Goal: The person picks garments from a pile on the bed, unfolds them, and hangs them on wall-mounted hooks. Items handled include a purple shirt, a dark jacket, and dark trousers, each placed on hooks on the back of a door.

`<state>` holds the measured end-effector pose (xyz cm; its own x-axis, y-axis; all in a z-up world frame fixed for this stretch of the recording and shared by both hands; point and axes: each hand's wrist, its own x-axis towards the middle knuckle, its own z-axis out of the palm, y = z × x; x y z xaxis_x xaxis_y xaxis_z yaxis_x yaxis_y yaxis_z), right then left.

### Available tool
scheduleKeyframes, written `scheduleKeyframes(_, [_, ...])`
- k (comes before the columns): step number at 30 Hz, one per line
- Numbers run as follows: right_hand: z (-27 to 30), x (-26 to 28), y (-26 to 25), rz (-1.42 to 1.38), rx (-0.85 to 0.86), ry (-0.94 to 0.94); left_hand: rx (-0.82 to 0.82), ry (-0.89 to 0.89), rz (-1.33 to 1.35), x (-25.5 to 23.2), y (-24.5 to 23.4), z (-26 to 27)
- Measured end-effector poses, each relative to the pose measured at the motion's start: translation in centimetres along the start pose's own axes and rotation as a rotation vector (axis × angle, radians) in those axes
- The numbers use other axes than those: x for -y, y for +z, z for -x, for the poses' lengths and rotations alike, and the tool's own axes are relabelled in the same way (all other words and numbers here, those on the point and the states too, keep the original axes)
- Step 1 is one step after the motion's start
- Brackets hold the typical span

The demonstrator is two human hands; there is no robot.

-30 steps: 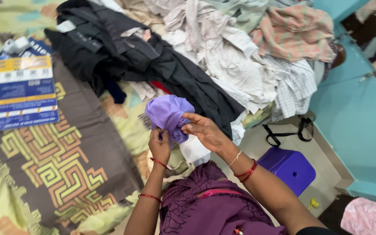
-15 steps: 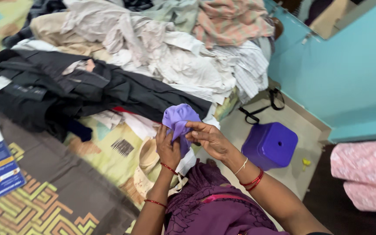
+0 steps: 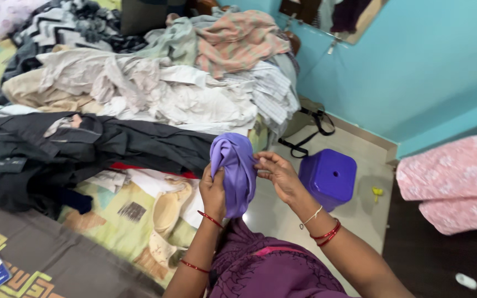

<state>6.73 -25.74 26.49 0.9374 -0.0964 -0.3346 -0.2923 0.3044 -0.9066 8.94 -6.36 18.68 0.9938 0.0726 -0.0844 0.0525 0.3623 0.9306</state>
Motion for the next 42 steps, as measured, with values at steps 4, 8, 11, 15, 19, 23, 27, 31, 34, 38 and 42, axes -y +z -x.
scheduleKeyframes(4, [3.3,-0.9,-5.8,-0.049,-0.130,0.035,0.044,-0.248,0.295,1.0,4.3,1.6])
scheduleKeyframes(8, [7.5,-1.9,-10.5,-0.141,-0.063,0.049,0.094,-0.380,0.401,1.4,7.9,2.9])
scheduleKeyframes(11, [10.4,-1.3,-13.0,-0.209,0.010,0.013,0.116,-0.434,0.371,1.6,11.1,4.5])
scheduleKeyframes(15, [13.3,0.1,-15.0,-0.295,-0.054,-0.008,0.193,-0.480,0.291,3.0,15.1,6.7])
scheduleKeyframes(19, [15.2,0.7,-17.3,-0.340,-0.147,-0.080,0.337,-0.513,0.126,6.1,18.4,9.3])
scheduleKeyframes(23, [16.5,0.6,-19.9,-0.534,-0.226,-0.127,0.579,-0.288,-0.185,7.6,20.6,12.1])
scheduleKeyframes(27, [16.8,0.2,-22.6,-0.650,-0.253,-0.226,0.743,-0.152,-0.406,5.7,22.5,14.3])
scheduleKeyframes(31, [16.8,-0.1,-24.1,-0.638,-0.343,-0.211,0.837,0.318,-0.628,3.1,24.0,15.2])
scheduleKeyframes(34, [16.7,0.8,-23.7,-0.688,-0.368,-0.254,0.901,0.493,-0.737,2.2,25.0,15.2])
scheduleKeyframes(38, [16.7,3.2,-22.7,-0.735,-0.326,-0.314,0.936,0.545,-0.754,2.0,25.7,14.7])
scheduleKeyframes(42, [16.7,5.0,-21.5,-0.744,-0.292,-0.338,0.925,0.540,-0.783,1.5,26.2,13.7])
